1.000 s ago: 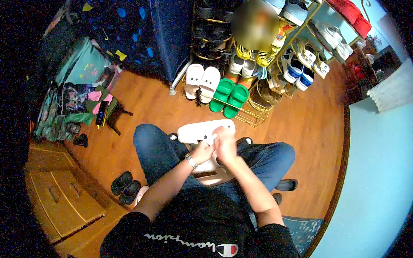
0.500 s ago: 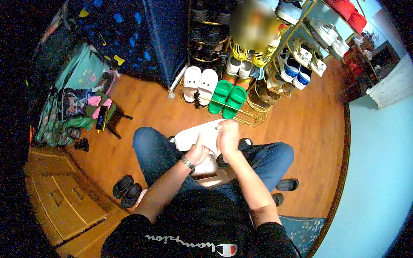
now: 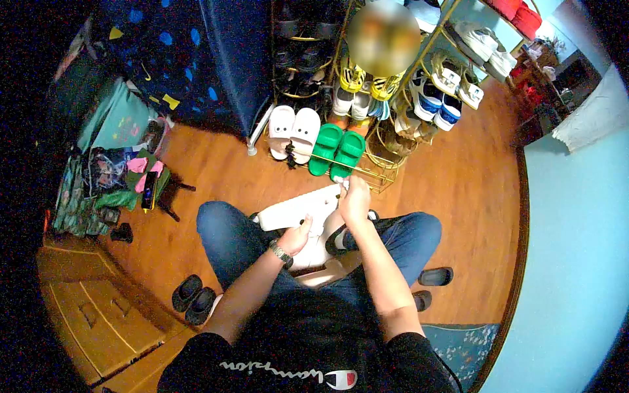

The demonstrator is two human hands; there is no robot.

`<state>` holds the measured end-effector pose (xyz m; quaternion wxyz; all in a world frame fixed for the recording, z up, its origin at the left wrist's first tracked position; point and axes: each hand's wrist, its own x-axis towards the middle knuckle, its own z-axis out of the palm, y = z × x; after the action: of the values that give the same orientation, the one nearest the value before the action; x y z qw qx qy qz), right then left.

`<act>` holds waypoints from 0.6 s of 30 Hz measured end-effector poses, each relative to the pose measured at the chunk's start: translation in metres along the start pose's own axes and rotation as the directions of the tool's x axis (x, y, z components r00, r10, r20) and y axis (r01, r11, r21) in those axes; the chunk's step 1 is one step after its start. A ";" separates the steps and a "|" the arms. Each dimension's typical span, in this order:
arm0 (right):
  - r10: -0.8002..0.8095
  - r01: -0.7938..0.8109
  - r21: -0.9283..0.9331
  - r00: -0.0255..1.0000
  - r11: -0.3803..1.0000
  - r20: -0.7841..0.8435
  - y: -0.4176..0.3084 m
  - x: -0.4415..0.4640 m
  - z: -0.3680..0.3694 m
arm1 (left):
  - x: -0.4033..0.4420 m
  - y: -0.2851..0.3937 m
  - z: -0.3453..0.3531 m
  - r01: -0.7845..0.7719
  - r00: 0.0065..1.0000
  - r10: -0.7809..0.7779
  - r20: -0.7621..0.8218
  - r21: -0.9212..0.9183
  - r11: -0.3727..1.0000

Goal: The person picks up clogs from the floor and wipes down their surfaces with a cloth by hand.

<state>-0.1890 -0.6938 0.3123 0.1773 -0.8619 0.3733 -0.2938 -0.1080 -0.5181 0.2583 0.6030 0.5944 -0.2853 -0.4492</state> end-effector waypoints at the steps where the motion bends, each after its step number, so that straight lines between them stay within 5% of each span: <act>1: -0.083 0.085 0.063 0.996 0.994 -0.033 -0.004 -0.004 0.002 | 0.000 -0.003 -0.001 -0.047 0.999 0.048 -0.007 0.050 0.998; 2: -0.162 0.170 0.122 0.984 0.978 -0.072 -0.010 -0.012 0.006 | 0.002 -0.006 -0.002 -0.094 0.995 0.096 -0.010 0.101 0.990; 4: -0.324 0.266 0.263 0.923 0.928 0.210 -0.045 -0.023 -0.016 | 0.004 -0.009 -0.005 -0.082 0.995 0.086 -0.047 0.095 0.992; 6: -0.339 0.307 0.232 0.934 0.923 0.115 -0.021 -0.021 -0.006 | 0.011 -0.022 -0.015 0.157 0.985 -0.163 0.057 0.097 0.983; 8: 0.058 -0.064 0.150 0.998 0.987 0.039 -0.009 -0.009 -0.009 | 0.007 -0.009 -0.004 0.009 1.000 -0.009 -0.011 0.030 1.000; 9: 0.019 -0.021 0.108 1.000 0.994 0.024 -0.007 -0.010 -0.006 | 0.003 -0.005 0.000 -0.060 0.997 0.060 -0.047 0.000 0.998; 11: -0.089 0.087 0.142 0.996 0.986 0.009 -0.015 -0.021 -0.003 | 0.013 -0.031 -0.003 0.085 0.996 -0.093 -0.011 -0.317 0.945; 12: -0.163 0.158 0.218 0.987 0.963 0.002 -0.030 -0.033 -0.001 | 0.012 -0.009 0.001 0.053 0.998 -0.040 0.039 -0.489 0.870; 13: -0.194 0.147 0.262 0.967 0.954 0.164 -0.041 -0.051 0.004 | 0.009 0.014 0.006 0.047 0.996 0.014 0.088 -0.646 0.762; 14: -0.402 0.326 0.329 0.894 0.886 0.196 -0.058 -0.058 -0.005 | 0.022 -0.038 -0.009 0.194 0.981 -0.124 0.150 -0.700 0.687; 16: -0.407 0.356 0.275 0.900 0.893 0.158 -0.048 -0.053 -0.007 | 0.005 0.019 0.002 0.111 0.990 -0.005 0.144 -0.739 0.664; 18: -0.192 0.192 0.068 0.981 0.979 -0.012 -0.032 -0.044 0.003 | 0.005 0.019 0.002 0.163 0.981 -0.011 0.193 -0.793 0.587</act>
<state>-0.1940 -0.6390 0.3104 0.1766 -0.8865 0.2786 -0.3244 -0.1040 -0.5260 0.2762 0.7574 0.2310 -0.0714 -0.6065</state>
